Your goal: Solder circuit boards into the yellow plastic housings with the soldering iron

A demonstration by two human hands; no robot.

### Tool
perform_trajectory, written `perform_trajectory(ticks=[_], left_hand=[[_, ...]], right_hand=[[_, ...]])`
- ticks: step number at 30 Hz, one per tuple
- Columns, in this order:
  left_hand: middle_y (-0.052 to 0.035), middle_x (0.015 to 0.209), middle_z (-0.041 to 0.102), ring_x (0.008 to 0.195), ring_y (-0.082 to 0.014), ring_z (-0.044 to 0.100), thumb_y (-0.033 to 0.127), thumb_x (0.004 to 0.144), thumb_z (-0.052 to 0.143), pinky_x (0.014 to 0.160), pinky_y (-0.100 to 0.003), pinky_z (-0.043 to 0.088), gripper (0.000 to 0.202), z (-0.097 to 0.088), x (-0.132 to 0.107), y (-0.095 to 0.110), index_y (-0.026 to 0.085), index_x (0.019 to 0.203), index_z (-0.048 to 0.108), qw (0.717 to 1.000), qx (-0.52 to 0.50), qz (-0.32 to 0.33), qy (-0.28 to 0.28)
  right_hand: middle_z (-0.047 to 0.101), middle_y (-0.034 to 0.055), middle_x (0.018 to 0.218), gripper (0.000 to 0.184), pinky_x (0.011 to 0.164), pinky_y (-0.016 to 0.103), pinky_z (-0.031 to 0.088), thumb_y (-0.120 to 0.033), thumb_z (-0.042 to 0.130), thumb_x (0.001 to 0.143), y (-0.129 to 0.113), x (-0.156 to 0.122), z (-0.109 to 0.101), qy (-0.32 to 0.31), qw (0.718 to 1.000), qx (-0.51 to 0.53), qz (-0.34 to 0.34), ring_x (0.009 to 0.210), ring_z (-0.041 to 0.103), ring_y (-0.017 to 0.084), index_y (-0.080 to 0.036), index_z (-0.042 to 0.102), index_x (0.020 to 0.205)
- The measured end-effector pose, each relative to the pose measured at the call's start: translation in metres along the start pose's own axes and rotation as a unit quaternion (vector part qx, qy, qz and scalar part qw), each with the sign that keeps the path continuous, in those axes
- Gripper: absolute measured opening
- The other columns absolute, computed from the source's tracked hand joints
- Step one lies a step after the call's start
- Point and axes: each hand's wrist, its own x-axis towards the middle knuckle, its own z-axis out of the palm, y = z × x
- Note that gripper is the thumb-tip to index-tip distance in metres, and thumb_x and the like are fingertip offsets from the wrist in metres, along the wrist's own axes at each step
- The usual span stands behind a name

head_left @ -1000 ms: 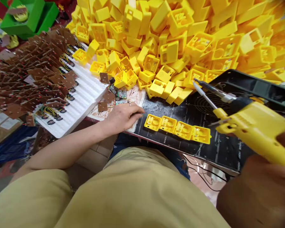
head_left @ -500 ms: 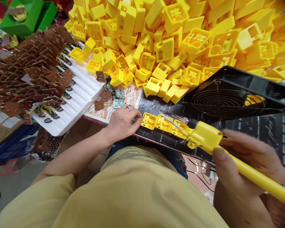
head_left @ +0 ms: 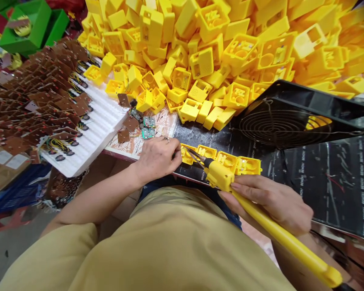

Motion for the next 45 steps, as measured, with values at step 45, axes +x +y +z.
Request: perform_trajectory(ticks=[45], left_hand=[[-0.0018,0.062,0.067,0.059,-0.0183,0.062,0.021,0.081,0.054,0.056,-0.03,0.037,0.014,-0.006,0.003,-0.002,0.017,0.074,0.065,0.997,0.038,0.062,0.0]], right_hand=[[0.072,-0.0012,0.09,0.037,0.061,0.028,0.058,-0.029,0.076,0.081,0.006,0.01,-0.017,0.053,0.996,-0.036,0.064,0.071,0.069,0.017,-0.029,0.064,0.116]])
